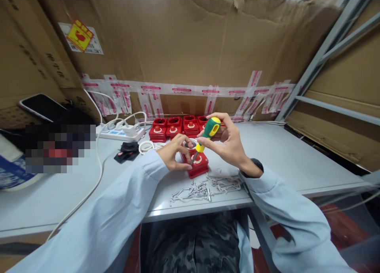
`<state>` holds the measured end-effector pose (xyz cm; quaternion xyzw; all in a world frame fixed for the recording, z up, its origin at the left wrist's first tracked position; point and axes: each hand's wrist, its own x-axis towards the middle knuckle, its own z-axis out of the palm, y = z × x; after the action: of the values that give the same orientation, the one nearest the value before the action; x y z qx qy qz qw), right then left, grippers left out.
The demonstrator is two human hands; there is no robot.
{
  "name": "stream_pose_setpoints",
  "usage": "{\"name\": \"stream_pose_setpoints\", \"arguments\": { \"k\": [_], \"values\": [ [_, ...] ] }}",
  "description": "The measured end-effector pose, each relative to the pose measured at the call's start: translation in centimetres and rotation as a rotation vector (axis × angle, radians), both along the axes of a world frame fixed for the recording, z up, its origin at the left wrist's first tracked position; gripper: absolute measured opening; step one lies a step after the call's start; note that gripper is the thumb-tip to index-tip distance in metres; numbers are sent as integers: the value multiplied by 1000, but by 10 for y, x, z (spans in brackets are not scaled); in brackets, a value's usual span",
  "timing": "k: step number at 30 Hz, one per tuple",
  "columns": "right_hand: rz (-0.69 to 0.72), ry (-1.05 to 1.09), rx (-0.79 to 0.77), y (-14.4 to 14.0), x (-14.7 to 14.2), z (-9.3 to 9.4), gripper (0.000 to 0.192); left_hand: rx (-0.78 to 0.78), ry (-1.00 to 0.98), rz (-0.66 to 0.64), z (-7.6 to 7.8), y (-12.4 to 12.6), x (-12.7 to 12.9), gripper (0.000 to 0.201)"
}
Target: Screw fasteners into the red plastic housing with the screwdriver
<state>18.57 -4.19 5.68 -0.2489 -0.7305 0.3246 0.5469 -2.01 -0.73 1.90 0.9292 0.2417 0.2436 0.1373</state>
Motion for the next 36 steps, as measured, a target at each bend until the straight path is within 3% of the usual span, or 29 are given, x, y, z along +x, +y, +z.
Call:
{"name": "stream_pose_setpoints", "arguments": {
  "k": [10,15,19,22,28,33,36],
  "values": [
    [-66,-111,113,-2,-6,0,54,27,-37,-12,0,0,0,22],
    [-123,-177,223,2,-17,-3,57,43,-296,-21,6,-7,7,43],
    [-31,-218,235,-2,-18,3,46,36,-420,-4,9,-11,11,25],
    [65,-223,207,-4,-18,10,40,13,-433,47,11,-14,11,26],
    [-46,-192,288,-2,-24,17,33,-16,-530,135,15,-17,11,18],
    [120,-207,183,1,-23,17,33,38,-485,92,18,-18,9,10],
    [112,-154,161,5,-24,13,34,65,-500,103,15,-19,11,11]
  ]
}}
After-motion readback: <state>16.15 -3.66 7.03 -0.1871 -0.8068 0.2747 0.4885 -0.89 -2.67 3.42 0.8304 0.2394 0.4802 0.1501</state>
